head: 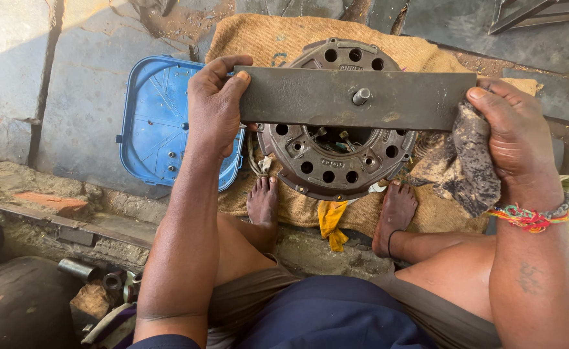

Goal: The person sits on the ground and works on a circular metal mechanical part, possibly a clutch assembly. They use a metal bar to hold the part steady, wipe it with a cloth, and use a wrench to tighten a bolt in the center.

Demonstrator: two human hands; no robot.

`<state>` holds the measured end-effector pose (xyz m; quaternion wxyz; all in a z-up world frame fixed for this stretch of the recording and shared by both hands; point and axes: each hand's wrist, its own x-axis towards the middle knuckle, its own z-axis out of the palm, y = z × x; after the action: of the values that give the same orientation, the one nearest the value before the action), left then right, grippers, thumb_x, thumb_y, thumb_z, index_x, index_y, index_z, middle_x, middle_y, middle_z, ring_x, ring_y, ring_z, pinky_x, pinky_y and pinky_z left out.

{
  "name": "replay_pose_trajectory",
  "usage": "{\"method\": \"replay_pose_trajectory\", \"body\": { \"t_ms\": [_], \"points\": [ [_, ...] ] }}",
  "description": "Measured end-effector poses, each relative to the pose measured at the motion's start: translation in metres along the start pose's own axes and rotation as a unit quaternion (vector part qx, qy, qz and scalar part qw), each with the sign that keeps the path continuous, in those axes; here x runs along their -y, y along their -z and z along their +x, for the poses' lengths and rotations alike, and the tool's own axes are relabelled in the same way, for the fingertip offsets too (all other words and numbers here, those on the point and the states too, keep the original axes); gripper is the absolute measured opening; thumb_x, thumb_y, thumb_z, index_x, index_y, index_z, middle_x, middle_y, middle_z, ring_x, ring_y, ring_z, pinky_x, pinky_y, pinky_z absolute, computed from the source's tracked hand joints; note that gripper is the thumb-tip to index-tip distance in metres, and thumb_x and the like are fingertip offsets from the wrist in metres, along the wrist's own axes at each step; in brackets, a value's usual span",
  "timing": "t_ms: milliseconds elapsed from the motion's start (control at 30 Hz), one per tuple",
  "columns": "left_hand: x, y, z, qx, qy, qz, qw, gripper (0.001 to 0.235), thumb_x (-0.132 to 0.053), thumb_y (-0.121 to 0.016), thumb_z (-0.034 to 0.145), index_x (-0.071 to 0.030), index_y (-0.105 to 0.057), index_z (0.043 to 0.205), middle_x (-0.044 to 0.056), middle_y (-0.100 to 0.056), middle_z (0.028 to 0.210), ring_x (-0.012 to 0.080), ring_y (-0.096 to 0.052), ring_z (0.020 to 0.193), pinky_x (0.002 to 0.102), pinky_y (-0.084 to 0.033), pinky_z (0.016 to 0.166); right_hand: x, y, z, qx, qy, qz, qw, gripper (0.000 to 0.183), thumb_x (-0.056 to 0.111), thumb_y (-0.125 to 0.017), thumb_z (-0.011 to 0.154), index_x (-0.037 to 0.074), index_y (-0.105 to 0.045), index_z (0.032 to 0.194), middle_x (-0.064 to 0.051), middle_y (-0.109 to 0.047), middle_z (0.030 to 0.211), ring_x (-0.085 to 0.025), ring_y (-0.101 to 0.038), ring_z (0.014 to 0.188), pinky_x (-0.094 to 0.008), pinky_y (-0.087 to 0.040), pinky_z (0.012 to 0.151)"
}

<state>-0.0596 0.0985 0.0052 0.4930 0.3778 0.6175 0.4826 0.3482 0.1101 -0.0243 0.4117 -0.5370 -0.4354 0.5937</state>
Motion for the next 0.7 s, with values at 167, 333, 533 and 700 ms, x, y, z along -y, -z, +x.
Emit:
{"method": "replay_pose_trajectory", "body": {
  "t_ms": [167, 333, 533, 700],
  "points": [
    [0.002, 0.001, 0.003, 0.013, 0.025, 0.140, 0.990, 0.032, -0.009, -0.056, 0.098, 0.002, -0.063, 0.128, 0.014, -0.071, 0.091, 0.0137, -0.071, 0.063, 0.027, -0.061, 0.045, -0.021, 0.004, 0.009, -0.007, -0.034, -0.030, 0.999, 0.019, 0.014, -0.065, 0.105, 0.000, -0.070, 0.116, 0.000, -0.068, 0.099, -0.006, -0.060, 0.082, -0.022, -0.048, 0.075],
    [0.027, 0.002, 0.018, 0.009, -0.053, 0.308, 0.950, 0.033, -0.014, -0.063, 0.096, 0.000, -0.068, 0.125, 0.021, -0.077, 0.099, 0.0243, -0.077, 0.086, 0.038, -0.059, 0.076, -0.044, 0.002, 0.016, 0.005, -0.069, -0.032, 0.997, 0.015, 0.014, -0.068, 0.102, 0.001, -0.070, 0.108, 0.002, -0.066, 0.092, -0.005, -0.058, 0.076, -0.023, -0.048, 0.068],
    [0.066, -0.002, 0.040, 0.004, -0.047, 0.350, 0.936, 0.031, -0.017, -0.066, 0.093, -0.002, -0.069, 0.121, 0.022, -0.075, 0.104, 0.0344, -0.073, 0.099, 0.042, -0.055, 0.088, -0.071, 0.002, 0.024, 0.026, -0.110, -0.058, 0.992, 0.014, 0.016, -0.067, 0.099, 0.002, -0.070, 0.100, 0.001, -0.065, 0.085, -0.006, -0.057, 0.070, -0.024, -0.048, 0.061],
    [0.076, -0.009, 0.045, -0.001, -0.005, 0.332, 0.943, 0.030, -0.015, -0.064, 0.094, -0.003, -0.068, 0.121, 0.023, -0.074, 0.105, 0.0358, -0.073, 0.101, 0.043, -0.055, 0.088, -0.076, 0.004, 0.025, 0.043, -0.123, -0.121, 0.984, 0.019, 0.018, -0.067, 0.099, -0.001, -0.069, 0.100, -0.001, -0.065, 0.083, -0.007, -0.056, 0.069, -0.026, -0.047, 0.059]
  ]
}}
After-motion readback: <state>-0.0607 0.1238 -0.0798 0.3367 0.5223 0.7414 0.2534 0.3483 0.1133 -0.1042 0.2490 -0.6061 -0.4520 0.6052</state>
